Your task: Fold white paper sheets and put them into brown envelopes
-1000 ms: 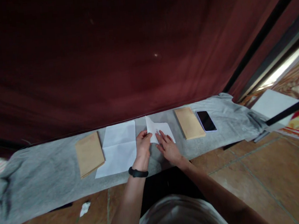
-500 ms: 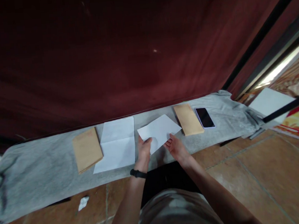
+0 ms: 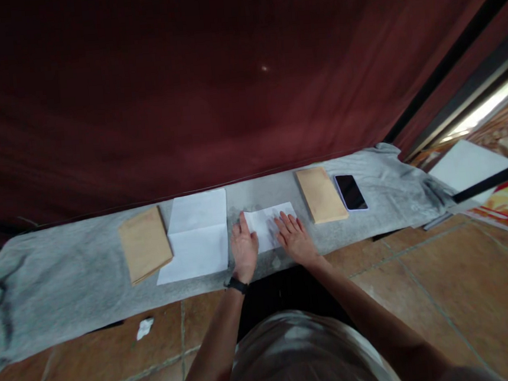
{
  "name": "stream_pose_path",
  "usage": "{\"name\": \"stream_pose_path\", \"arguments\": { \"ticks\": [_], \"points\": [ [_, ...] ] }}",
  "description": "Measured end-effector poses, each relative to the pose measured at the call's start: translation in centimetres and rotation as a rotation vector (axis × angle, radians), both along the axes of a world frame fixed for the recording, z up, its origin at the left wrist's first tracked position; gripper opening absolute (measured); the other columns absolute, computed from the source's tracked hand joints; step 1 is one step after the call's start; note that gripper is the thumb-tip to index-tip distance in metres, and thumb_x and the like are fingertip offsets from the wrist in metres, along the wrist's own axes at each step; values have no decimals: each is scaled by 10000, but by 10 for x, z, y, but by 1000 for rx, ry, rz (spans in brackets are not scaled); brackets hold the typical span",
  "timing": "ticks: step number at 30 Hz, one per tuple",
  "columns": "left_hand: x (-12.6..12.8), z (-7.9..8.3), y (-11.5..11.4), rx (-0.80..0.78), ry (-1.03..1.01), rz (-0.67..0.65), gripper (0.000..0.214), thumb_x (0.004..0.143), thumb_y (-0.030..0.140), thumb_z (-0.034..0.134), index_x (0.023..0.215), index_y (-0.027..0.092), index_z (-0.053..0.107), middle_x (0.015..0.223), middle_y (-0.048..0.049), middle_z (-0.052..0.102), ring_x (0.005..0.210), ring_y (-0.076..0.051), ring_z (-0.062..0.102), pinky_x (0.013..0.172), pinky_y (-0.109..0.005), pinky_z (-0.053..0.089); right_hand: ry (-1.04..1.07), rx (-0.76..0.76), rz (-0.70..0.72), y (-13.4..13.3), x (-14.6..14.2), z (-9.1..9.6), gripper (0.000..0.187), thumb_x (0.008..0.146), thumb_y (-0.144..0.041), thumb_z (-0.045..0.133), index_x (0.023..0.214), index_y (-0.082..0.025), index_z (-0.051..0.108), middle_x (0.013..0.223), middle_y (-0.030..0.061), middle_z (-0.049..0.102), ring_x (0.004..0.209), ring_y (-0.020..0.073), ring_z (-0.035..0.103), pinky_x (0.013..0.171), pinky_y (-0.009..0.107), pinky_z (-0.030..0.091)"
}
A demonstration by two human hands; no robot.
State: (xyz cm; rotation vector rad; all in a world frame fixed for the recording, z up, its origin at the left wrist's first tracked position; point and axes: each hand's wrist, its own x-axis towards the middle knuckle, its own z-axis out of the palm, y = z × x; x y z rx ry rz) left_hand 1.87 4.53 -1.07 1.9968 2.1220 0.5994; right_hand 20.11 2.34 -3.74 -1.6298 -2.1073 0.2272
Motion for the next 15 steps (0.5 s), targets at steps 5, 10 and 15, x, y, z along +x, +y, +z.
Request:
{"name": "stream_pose_path", "arguments": {
  "ticks": [5,10,15],
  "points": [
    [25,-13,-11,100,158,-253,552,1005,304,394,1523,114,371,1607,-167,347,1507,-308,275,1208,-504,289,-270,27,8,2,-5,-17,539,1021,-330,397,1540,-185,388,1610,125,344,1471,311,339,1196,529,227],
    [55,-32,-17,12,138,-433,609,1043,431,279,1548,94,324,1615,-129,346,1518,-235,261,1239,-435,257,-349,-7,42,0,1,-18,605,972,-237,439,1561,-145,339,1631,119,292,1487,306,304,1216,490,185],
    [33,-39,0,-9,191,-342,617,1038,444,287,1559,114,314,1631,-107,310,1534,-237,212,1253,-451,207,-286,24,0,3,-3,-19,521,1026,-299,382,1535,-195,400,1604,101,363,1463,292,353,1204,503,209]
  ]
}}
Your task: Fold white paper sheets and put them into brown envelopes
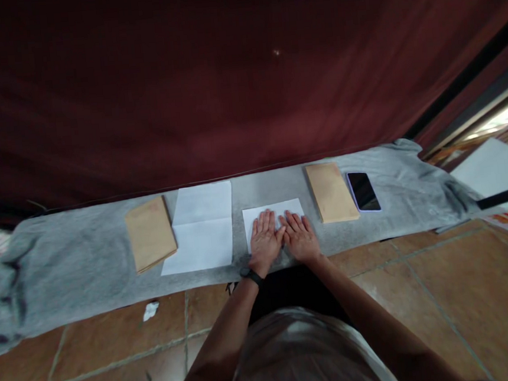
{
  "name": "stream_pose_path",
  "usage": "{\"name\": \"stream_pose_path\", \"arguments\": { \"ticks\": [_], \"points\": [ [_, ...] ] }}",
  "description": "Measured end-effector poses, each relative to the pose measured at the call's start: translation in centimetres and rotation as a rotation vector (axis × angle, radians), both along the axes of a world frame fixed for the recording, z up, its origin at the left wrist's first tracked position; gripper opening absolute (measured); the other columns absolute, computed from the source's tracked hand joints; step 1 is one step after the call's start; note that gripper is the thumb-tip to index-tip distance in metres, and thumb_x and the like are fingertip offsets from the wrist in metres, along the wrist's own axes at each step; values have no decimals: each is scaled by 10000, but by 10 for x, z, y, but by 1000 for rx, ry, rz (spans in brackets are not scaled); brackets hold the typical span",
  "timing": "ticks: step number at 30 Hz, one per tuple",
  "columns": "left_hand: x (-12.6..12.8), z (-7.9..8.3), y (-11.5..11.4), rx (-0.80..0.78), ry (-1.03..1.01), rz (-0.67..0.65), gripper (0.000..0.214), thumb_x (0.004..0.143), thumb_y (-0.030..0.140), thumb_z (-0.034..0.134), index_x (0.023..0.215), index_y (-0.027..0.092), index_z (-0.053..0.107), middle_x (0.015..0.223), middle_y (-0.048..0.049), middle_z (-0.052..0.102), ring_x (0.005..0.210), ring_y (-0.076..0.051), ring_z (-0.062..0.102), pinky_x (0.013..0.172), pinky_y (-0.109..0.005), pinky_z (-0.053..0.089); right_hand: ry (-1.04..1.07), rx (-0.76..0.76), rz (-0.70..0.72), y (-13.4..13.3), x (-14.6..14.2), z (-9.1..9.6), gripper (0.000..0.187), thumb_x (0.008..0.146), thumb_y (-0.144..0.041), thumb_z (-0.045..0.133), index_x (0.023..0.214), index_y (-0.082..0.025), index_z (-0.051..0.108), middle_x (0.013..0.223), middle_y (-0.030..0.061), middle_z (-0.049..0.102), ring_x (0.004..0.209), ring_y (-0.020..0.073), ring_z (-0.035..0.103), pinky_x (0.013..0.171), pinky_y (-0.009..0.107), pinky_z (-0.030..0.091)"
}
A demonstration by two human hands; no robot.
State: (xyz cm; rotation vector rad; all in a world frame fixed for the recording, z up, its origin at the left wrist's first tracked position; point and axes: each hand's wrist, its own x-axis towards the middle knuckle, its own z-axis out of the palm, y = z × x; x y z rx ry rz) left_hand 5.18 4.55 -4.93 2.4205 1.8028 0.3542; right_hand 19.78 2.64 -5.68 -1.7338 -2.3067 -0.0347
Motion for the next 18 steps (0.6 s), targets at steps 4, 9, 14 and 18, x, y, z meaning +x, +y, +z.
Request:
{"name": "stream_pose_path", "arguments": {
  "ticks": [4,9,14,18],
  "points": [
    [-27,-2,7,-3,43,107,605,1037,396,285,1558,89,309,1630,-131,297,1534,-249,208,1247,-465,210,68,16,-16,0,1,-2,503,1041,-349,389,1524,-211,419,1585,102,396,1450,287,379,1200,509,229],
    [-36,-1,3,11,39,141,606,1026,365,303,1559,77,299,1625,-153,300,1535,-262,206,1242,-486,213,179,-41,-45,6,-9,6,494,1045,-346,370,1501,-179,456,1571,120,414,1438,299,401,1204,523,235],
    [-36,0,3,-14,43,112,580,999,253,314,1556,92,313,1635,-139,289,1538,-255,191,1246,-490,205,264,-65,82,25,-46,12,500,1042,-335,370,1509,-170,442,1576,117,406,1465,274,361,1222,512,220],
    [-37,1,2,-17,53,110,573,995,213,295,1548,68,322,1635,-151,283,1542,-261,173,1246,-492,200,226,-31,97,33,-52,6,500,1044,-370,395,1497,-167,455,1566,125,422,1455,272,377,1216,506,233]
  ]
}}
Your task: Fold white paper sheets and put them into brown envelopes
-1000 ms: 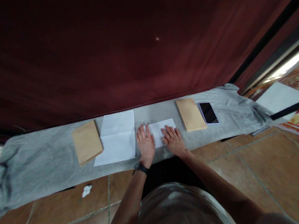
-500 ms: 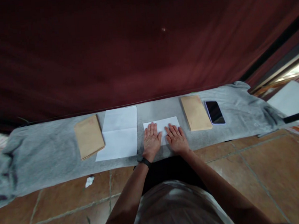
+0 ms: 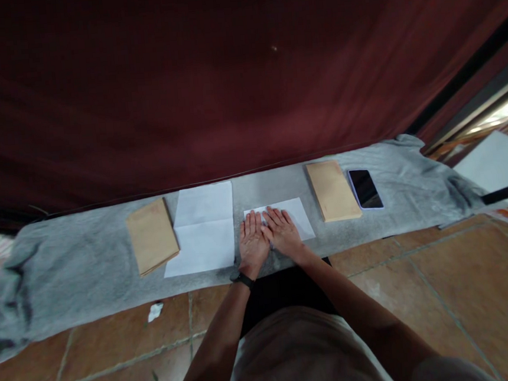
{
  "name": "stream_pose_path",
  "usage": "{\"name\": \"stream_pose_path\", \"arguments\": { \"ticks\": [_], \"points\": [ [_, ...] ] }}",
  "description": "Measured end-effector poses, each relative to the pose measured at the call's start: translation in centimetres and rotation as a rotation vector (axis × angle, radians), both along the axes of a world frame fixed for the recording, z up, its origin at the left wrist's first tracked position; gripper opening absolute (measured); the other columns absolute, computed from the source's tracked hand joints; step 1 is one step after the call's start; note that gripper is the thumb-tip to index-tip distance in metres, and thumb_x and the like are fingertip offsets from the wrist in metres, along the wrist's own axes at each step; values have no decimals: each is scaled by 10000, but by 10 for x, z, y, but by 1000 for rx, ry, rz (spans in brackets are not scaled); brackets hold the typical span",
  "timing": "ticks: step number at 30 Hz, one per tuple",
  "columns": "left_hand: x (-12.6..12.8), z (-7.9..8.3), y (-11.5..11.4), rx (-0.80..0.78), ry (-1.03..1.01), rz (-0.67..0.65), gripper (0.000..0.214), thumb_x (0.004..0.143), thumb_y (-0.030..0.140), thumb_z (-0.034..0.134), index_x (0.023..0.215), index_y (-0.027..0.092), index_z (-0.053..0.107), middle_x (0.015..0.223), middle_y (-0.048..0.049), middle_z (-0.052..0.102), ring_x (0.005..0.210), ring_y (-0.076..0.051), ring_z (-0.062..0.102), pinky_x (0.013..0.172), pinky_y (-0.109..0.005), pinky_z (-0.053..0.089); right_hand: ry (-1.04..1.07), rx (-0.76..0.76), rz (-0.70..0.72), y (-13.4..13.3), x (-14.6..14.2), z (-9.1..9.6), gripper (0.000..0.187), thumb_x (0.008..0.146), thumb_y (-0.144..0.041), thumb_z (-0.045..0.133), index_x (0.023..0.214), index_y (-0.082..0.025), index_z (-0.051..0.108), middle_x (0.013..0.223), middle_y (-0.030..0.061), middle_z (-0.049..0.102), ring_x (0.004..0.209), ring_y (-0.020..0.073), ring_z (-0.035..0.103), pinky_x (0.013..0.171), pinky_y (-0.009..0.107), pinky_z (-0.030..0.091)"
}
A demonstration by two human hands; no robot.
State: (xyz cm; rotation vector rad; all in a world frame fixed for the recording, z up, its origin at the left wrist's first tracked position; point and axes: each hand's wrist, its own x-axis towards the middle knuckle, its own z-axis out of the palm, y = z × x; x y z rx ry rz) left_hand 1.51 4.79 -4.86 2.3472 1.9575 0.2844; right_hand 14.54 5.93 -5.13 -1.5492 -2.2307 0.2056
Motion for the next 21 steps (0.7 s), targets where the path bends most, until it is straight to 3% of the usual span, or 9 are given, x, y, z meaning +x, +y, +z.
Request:
{"name": "stream_pose_path", "arguments": {
  "ticks": [5,16,21],
  "points": [
    [0,0,0,13,-12,3,589,1019,321,315,1548,61,317,1632,-157,287,1535,-265,203,1249,-482,193,-59,25,-57,-2,26,-9,538,1043,-401,401,1529,-170,402,1598,129,364,1472,291,342,1206,500,233],
    [-1,-1,2,23,-33,17,601,1020,346,328,1557,78,306,1627,-145,298,1534,-258,207,1250,-477,197,-71,35,-183,-19,76,-14,601,1035,-449,394,1540,-124,369,1583,170,382,1450,319,362,1175,513,263],
    [11,6,-5,26,-62,46,597,1018,334,322,1540,44,327,1615,-182,306,1532,-276,212,1250,-512,190,-70,35,-200,-26,84,-15,602,1031,-445,392,1538,-120,373,1578,173,390,1444,325,368,1172,519,262]
  ]
}}
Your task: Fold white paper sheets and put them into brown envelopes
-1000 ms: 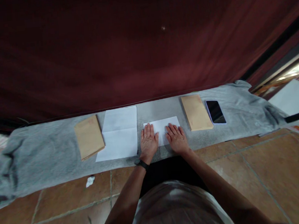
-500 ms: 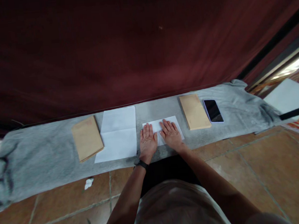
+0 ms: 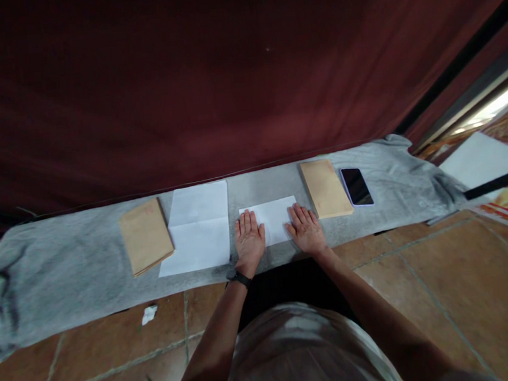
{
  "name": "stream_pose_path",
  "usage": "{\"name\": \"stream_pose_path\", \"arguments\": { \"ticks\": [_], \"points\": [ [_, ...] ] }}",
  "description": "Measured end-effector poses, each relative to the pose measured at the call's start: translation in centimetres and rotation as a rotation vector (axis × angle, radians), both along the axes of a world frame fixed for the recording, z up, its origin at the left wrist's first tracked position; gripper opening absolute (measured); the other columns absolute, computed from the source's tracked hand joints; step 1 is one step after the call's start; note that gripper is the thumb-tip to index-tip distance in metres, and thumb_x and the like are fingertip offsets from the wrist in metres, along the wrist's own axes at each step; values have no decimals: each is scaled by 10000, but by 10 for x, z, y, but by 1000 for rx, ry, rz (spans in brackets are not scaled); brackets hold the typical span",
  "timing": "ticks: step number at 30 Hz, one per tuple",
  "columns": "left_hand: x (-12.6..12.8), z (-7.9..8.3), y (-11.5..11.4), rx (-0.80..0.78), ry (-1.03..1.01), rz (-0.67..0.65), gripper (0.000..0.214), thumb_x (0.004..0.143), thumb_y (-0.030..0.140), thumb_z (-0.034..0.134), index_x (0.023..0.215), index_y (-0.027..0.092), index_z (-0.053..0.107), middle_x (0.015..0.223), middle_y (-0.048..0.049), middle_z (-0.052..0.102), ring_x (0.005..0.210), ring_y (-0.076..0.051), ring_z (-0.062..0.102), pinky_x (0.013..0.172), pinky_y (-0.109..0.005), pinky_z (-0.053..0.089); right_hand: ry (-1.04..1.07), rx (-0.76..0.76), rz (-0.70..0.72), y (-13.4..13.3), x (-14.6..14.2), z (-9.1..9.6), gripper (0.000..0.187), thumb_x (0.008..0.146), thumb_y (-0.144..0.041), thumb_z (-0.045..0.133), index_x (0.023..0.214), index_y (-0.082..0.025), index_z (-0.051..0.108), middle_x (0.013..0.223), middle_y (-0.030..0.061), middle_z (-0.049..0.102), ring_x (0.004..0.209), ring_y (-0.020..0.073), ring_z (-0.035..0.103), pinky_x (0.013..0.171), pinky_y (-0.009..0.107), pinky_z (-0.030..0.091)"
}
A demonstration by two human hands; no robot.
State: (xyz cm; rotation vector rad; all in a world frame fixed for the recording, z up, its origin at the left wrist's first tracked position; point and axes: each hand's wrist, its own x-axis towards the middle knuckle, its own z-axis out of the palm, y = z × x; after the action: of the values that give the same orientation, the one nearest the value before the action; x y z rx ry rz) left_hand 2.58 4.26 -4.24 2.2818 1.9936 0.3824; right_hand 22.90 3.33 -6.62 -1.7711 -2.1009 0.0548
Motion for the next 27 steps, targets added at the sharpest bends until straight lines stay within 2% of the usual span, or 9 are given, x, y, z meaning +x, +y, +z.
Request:
{"name": "stream_pose_path", "arguments": {
  "ticks": [2,5,8,11,17,20,22,24,27],
  "points": [
    [16,3,-9,11,-19,-53,591,1025,329,301,1540,41,322,1618,-182,300,1534,-266,207,1252,-507,192,2,2,-2,0,0,1,603,1029,-442,395,1539,-122,372,1581,170,387,1444,326,366,1172,517,260],
    [44,4,-23,-6,-42,-223,574,1037,339,275,1546,78,328,1621,-140,317,1533,-234,214,1258,-472,202,-5,-8,4,0,-1,3,590,1031,-426,390,1540,-128,371,1586,162,383,1448,321,361,1173,505,258],
    [56,2,-29,-35,-32,-258,584,1043,377,269,1530,65,358,1614,-146,331,1531,-237,220,1254,-457,219,-9,-12,14,-1,0,3,580,1032,-411,388,1540,-132,372,1587,162,379,1452,316,356,1172,500,257],
    [44,0,-26,-22,-11,-211,606,1037,408,306,1533,62,348,1618,-158,314,1531,-248,219,1250,-459,224,-1,3,10,0,0,2,595,1027,-428,396,1542,-131,368,1583,170,384,1447,319,362,1169,511,260],
    [-5,-7,-19,28,19,-40,595,1028,370,340,1555,96,314,1607,-162,336,1522,-254,246,1237,-476,246,16,24,-5,1,-1,1,599,1027,-450,393,1535,-132,382,1568,169,410,1440,321,374,1166,515,269],
    [-19,-8,-19,45,17,44,586,1025,351,342,1549,91,325,1590,-176,365,1512,-270,274,1232,-505,249,25,33,-12,0,-2,1,597,1026,-451,395,1538,-145,382,1566,159,416,1434,323,384,1167,514,267],
    [-18,-6,-19,63,7,89,588,1022,336,340,1543,62,326,1590,-196,358,1514,-285,266,1236,-520,232,25,27,-15,0,-2,1,597,1025,-443,399,1542,-144,375,1568,157,413,1436,325,382,1170,513,262],
    [-6,-2,-19,71,-5,79,590,1021,317,331,1542,41,316,1605,-198,325,1525,-285,233,1246,-515,208,24,15,-12,-1,-2,2,604,1024,-438,404,1545,-135,365,1573,162,404,1440,327,373,1172,515,258],
    [25,2,-13,23,-24,-92,577,1026,301,302,1550,59,308,1626,-158,298,1535,-249,202,1258,-469,200,26,7,-7,-1,-2,3,609,1022,-431,408,1548,-129,356,1582,166,386,1447,328,359,1174,519,252]
  ]
}}
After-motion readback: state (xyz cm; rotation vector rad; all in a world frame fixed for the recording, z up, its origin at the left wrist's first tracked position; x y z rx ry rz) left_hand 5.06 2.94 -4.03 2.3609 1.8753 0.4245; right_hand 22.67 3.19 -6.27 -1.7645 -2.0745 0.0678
